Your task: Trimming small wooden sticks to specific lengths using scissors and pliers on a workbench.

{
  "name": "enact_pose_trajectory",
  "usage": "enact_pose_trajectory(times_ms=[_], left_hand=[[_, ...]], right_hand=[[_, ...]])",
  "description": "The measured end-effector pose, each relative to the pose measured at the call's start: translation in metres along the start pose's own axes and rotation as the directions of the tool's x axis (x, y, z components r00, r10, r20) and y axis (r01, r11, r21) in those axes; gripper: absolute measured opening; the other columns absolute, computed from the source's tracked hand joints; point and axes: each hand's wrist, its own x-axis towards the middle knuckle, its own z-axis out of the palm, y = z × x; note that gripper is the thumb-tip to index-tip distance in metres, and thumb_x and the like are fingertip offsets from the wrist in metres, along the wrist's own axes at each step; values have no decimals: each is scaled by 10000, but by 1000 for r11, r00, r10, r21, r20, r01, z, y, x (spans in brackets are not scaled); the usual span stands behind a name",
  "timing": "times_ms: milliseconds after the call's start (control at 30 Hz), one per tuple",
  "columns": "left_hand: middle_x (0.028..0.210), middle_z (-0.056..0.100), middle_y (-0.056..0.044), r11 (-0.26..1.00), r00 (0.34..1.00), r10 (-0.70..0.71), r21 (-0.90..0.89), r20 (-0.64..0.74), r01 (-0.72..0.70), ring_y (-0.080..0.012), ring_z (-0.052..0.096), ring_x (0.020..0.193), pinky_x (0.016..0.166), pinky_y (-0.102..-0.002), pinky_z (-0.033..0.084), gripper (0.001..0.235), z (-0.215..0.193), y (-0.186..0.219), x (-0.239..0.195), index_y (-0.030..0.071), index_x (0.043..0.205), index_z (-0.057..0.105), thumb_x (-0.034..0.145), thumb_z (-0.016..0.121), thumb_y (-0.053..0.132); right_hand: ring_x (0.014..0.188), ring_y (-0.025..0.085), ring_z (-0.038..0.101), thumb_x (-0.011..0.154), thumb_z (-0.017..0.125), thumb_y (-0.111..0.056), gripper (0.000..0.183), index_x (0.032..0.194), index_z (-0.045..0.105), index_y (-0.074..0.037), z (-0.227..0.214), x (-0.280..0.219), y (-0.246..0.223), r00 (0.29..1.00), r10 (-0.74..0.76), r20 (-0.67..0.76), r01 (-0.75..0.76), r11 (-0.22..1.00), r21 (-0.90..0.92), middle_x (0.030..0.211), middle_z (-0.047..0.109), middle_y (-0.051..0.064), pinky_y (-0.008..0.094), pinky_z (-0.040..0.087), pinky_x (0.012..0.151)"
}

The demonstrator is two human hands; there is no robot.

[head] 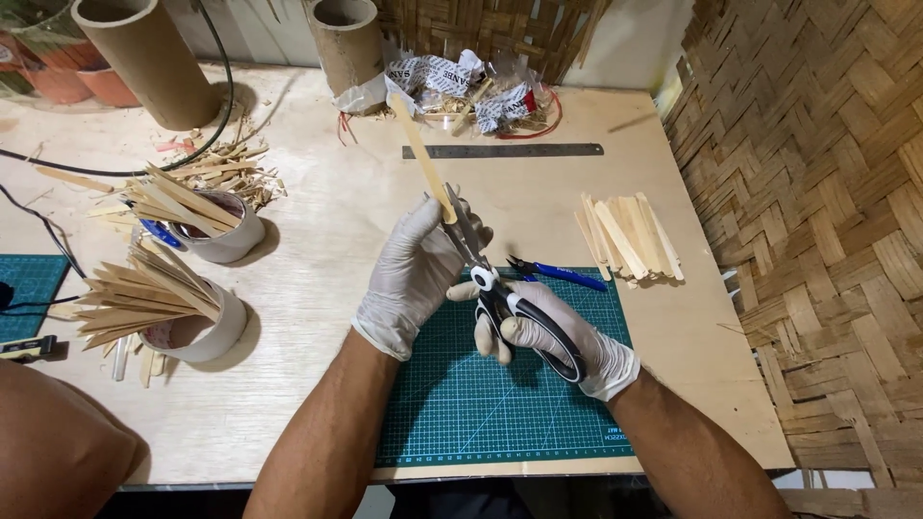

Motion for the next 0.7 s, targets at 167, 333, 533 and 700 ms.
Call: enact_pose_trajectory(times_ms=[167,333,533,700], left_hand=[[926,711,-116,996,998,-59,72,33,57,-257,742,873,685,-335,611,198,0,-1,-2,81,1095,689,943,714,206],[947,710,-111,991,991,-114,72,71,109,-268,742,852,364,-253,474,216,-14,-6,5,94,1127,673,967,687,239],[990,711,-117,994,996,-52,96,76,44,-274,744,915,708,-334,625,288,-13,-7,6,57,1204,674,974,685,232],[978,667,-105,994,980,-110,45,165,104,-254,709,954,821,-396,625,373,-4,-8,2,82,1171,619,1041,540,423]], right_hand=[[536,183,694,910,722,-380,387,913,627,-5,-4,0,3,999,14,-36,-14,1000,4,743,728,201,328,585,589],[508,176,698,923,710,-317,332,885,631,3,-4,-1,3,999,14,-50,-15,1000,-12,723,731,203,325,595,566],[467,179,694,940,679,-222,248,863,623,6,1,-3,-3,993,35,-115,-32,999,28,660,715,206,311,592,505],[428,220,651,978,597,-247,290,898,598,31,10,-8,-2,989,27,-146,4,978,209,620,668,234,328,567,447]])
